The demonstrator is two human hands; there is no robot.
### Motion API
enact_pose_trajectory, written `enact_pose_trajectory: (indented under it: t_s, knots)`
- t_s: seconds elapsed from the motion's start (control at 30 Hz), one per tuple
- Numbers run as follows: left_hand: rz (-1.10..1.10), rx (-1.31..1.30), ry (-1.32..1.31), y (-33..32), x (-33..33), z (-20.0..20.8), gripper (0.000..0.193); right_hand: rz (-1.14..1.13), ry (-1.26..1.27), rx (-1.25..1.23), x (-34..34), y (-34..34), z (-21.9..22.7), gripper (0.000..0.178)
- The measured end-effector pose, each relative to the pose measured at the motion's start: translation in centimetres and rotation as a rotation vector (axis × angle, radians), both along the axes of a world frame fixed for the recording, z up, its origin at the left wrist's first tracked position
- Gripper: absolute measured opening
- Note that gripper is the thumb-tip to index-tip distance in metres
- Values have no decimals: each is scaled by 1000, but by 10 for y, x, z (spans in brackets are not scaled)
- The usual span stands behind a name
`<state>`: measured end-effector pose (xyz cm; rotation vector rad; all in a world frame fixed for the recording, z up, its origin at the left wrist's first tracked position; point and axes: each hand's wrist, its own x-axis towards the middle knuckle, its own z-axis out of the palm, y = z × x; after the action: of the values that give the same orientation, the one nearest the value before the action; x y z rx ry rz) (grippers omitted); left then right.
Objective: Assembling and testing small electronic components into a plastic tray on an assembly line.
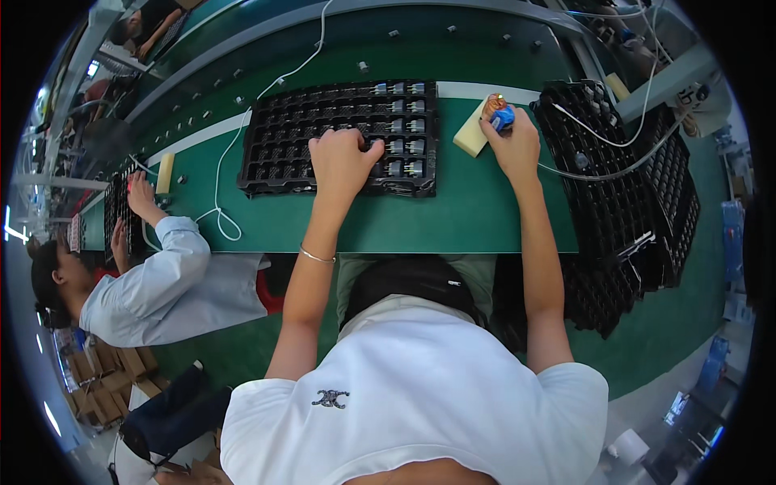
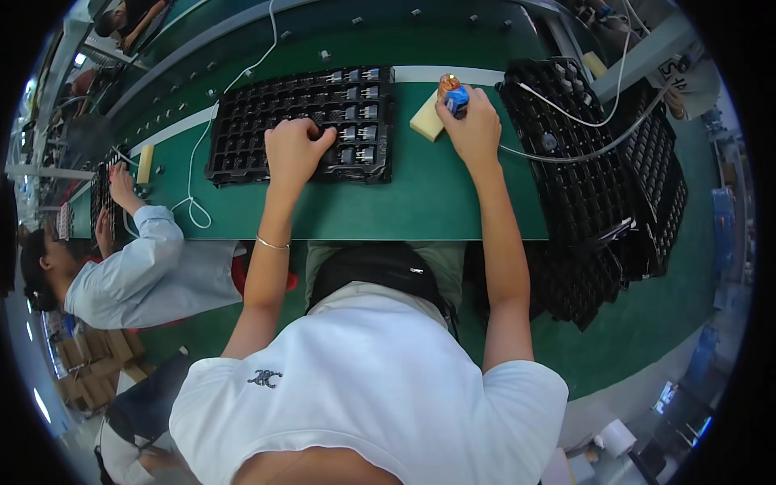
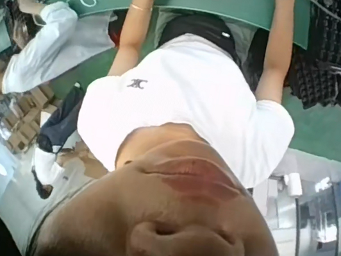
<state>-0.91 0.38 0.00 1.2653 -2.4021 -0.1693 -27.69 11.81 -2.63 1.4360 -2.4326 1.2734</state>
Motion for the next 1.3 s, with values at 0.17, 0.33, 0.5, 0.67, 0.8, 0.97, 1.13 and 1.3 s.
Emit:
enact_pose_trajectory:
  t_s: [0.17, 0.33, 0.5, 0.67, 0.8, 0.97, 1.13, 1.3]
  knots:
    - [-37, -73, 129, 6, 0, 10, 28, -13, 1, -11, 0, 0, 0, 39]
    - [-181, 331, 721, 9, -14, 6, 24, -17, 10, -35, -1, 0, 0, 40]
    - [-288, 619, 828, 8, -23, -6, 21, -3, 20, -30, -2, -1, -4, 40]
    - [-316, 744, 978, 7, -28, -11, 18, 49, -3, -65, -15, -16, -10, 39]
    - [-298, 774, 965, 6, -21, -9, 15, 137, -132, 19, -37, -65, 2, 40]
    - [-325, 773, 923, 4, -23, -15, 20, 163, 23, 15, -62, -143, -5, 38]
    - [-318, 733, 1003, 7, -22, -14, 27, 201, 172, 126, -64, -160, -16, 38]
    - [-274, 792, 1158, 7, -25, -11, 24, 194, 206, 83, -48, -137, 2, 38]
